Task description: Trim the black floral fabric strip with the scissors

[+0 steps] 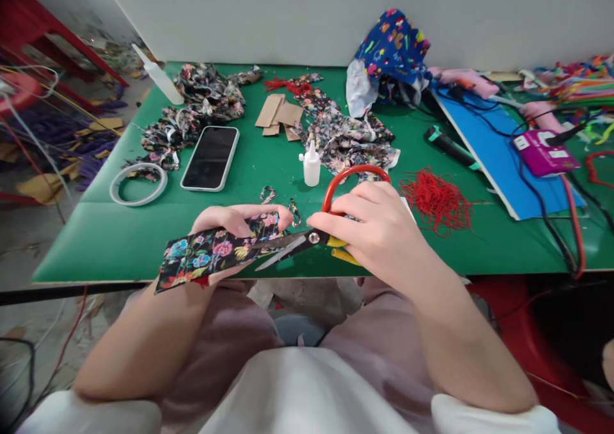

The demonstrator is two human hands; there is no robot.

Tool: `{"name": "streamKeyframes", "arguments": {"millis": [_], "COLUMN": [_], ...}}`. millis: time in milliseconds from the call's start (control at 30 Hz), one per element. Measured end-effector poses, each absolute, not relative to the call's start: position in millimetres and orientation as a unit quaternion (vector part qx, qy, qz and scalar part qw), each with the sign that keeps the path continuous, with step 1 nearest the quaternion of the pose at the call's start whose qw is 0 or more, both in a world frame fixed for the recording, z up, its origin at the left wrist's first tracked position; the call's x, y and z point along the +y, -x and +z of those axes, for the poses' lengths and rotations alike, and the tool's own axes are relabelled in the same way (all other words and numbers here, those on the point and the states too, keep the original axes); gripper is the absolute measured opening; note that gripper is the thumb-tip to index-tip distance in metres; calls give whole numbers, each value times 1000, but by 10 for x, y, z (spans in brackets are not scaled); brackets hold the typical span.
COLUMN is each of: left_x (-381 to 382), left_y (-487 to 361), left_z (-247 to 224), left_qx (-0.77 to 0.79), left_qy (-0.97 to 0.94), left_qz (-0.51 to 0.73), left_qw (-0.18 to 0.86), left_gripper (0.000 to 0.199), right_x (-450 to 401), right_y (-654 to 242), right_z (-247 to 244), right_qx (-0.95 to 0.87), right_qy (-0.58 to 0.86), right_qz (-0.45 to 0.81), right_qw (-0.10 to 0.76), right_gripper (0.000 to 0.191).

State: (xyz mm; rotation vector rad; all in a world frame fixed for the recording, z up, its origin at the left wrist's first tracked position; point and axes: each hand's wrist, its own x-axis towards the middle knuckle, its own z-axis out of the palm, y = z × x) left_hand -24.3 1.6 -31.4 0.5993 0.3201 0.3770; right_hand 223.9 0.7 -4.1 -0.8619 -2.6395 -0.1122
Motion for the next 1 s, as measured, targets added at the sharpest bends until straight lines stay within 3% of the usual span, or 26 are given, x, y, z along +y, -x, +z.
{"name": "streamKeyframes", "arguments": {"millis": [1000], "left_x": [1], "left_y": [239], "left_z": [-365], "left_qx": [169], "left_qy": [-308], "left_qz": [204], "left_qw": [914], "left_gripper": [34], "right_x": [-16], "right_y": [-2230], "right_z": [-23], "right_qx": [-938], "right_qy": [292], "right_qz": [-33], "right_qw": [183], "right_gripper": [21]}}
